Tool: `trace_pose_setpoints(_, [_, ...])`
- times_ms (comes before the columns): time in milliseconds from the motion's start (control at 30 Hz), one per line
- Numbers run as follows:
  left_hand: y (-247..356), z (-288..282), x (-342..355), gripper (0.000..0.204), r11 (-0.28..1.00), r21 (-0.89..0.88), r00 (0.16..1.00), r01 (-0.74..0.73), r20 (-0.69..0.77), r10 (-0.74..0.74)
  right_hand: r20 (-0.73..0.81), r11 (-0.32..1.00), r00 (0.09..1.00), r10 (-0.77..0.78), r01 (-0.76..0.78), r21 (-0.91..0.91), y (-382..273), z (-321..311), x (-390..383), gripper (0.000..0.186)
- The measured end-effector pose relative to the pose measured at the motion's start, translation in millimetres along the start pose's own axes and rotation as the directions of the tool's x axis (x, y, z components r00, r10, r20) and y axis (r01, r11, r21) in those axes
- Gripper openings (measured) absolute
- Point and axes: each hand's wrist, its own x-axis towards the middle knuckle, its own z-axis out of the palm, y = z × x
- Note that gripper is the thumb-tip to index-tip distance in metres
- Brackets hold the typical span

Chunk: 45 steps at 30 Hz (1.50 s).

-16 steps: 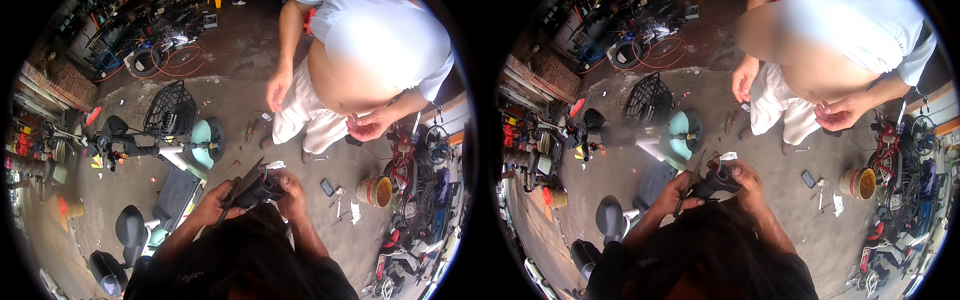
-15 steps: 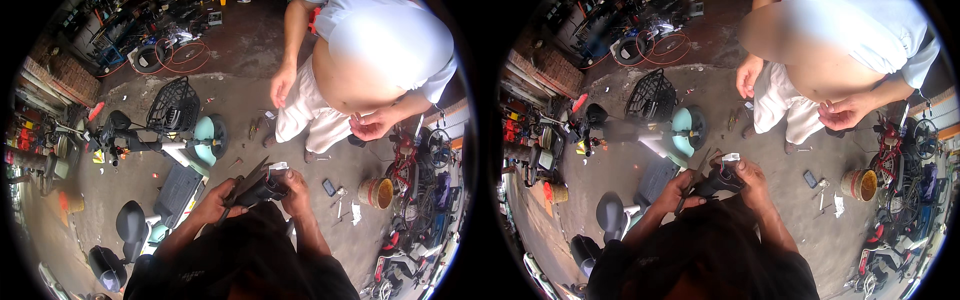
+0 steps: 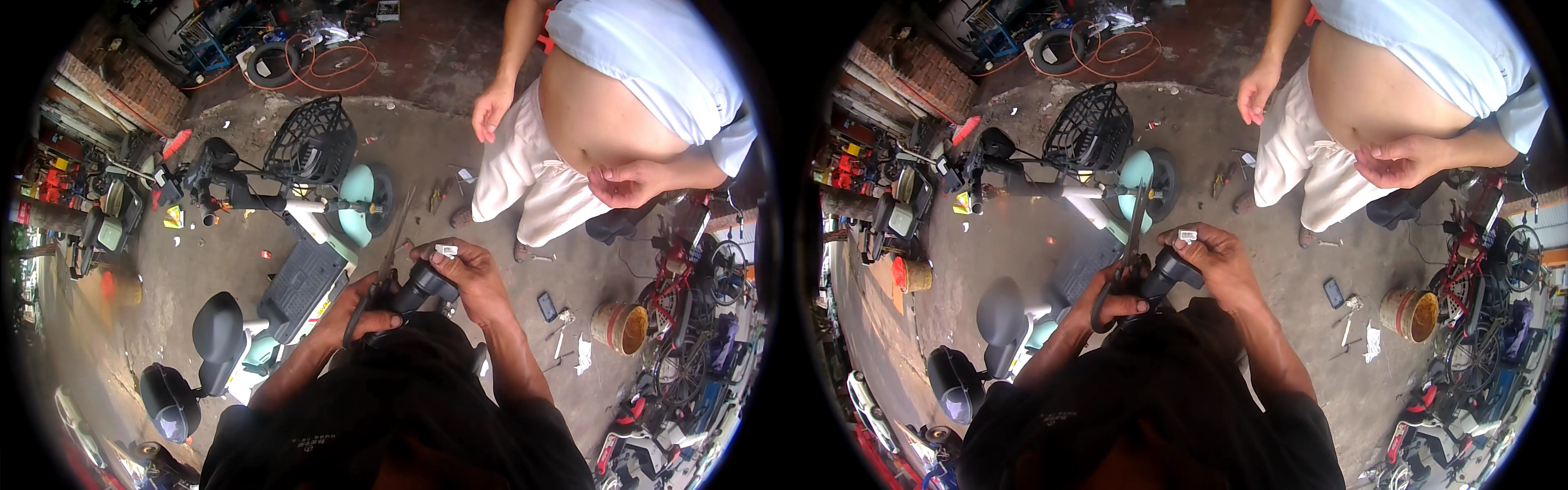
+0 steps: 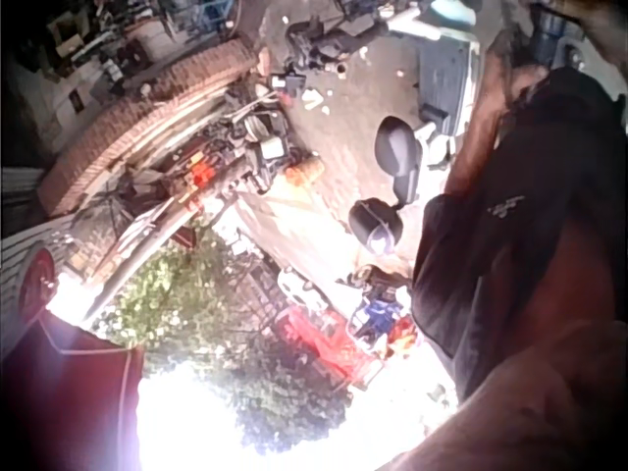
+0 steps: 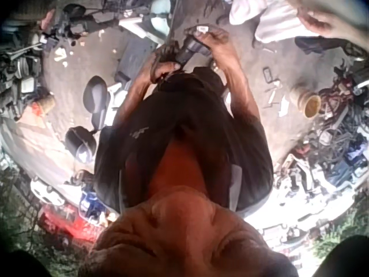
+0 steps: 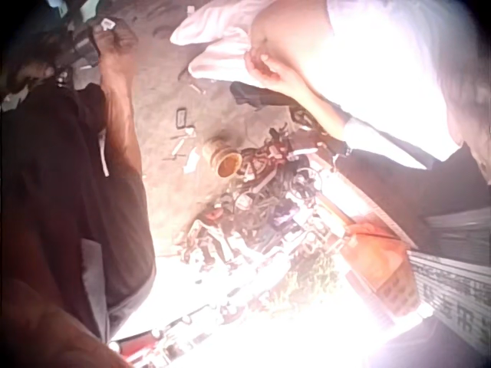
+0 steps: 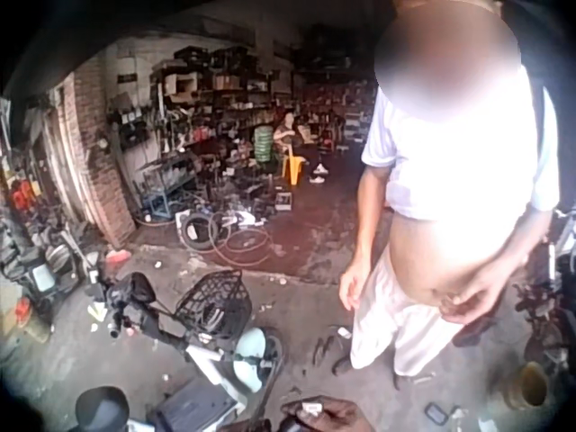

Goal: The person uses scissors to cut off a rubber handle grip from an electric scooter, manipulates electrical wires, and uses a screwdriver to secure the handlebar components.

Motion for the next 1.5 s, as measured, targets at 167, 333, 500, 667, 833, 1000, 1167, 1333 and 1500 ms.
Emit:
trace_pose_setpoints(167, [21, 10, -8, 0.054, 0.978, 0.206, 0.999, 0.043, -0.006, -0.043, -0.196, 0.984, 0.966, -0.171, 0.159, -0.074, 18, 11, -5, 0.024])
trace_pose_setpoints(333, [27, 18, -35, 0.060, 0.901, 0.367, 0.973, 0.231, -0.068, -0.221, -0.704, 0.768, 0.646, -0.296, 0.599, 0.227, -26, -73, 6, 0.018])
trace_pose_setpoints(500, [13, -11, -29, 0.049, 0.984, 0.066, 0.986, 0.165, 0.000, -0.165, -0.554, 0.787, 0.753, -0.355, 0.561, 0.257, -47, -75, 10, 0.022])
trace_pose_setpoints(667, [14, -34, -30, 0.042, 0.988, 0.119, 0.991, 0.097, -0.106, -0.085, -0.766, 0.668, 0.563, -0.310, 0.702, 0.246, -34, -135, 11, 0.014])
trace_pose_setpoints(833, [8, -74, -67, 0.042, 0.967, 0.182, 0.974, 0.179, -0.171, -0.148, -0.800, 0.776, 0.550, -0.241, 0.604, 0.181, -4, -175, 24, 0.022])
trace_pose_setpoints(1000, [11, -71, -113, 0.043, 0.961, 0.098, 0.933, 0.259, -0.285, -0.222, -0.704, 0.866, 0.705, -0.087, 0.403, 0.296, 34, -159, 66, 0.024])
trace_pose_setpoints(1167, [-20, -57, -170, 0.043, 0.970, -0.241, 0.849, 0.041, -0.503, -0.161, -0.351, 0.955, 0.934, -0.062, 0.157, 0.250, 16, -76, 131, 0.021])
trace_pose_setpoints(1333, [-38, -37, -174, 0.049, 0.826, -0.452, 0.750, -0.336, -0.659, -0.055, -0.121, 0.915, 0.980, 0.157, -0.098, 0.392, 26, -9, 210, 0.016])
trace_pose_setpoints(1500, [-38, -28, -160, 0.050, 0.572, -0.589, 0.720, -0.571, -0.694, 0.003, -0.098, 0.841, 0.944, 0.314, -0.229, 0.489, 56, 14, 237, 0.007])
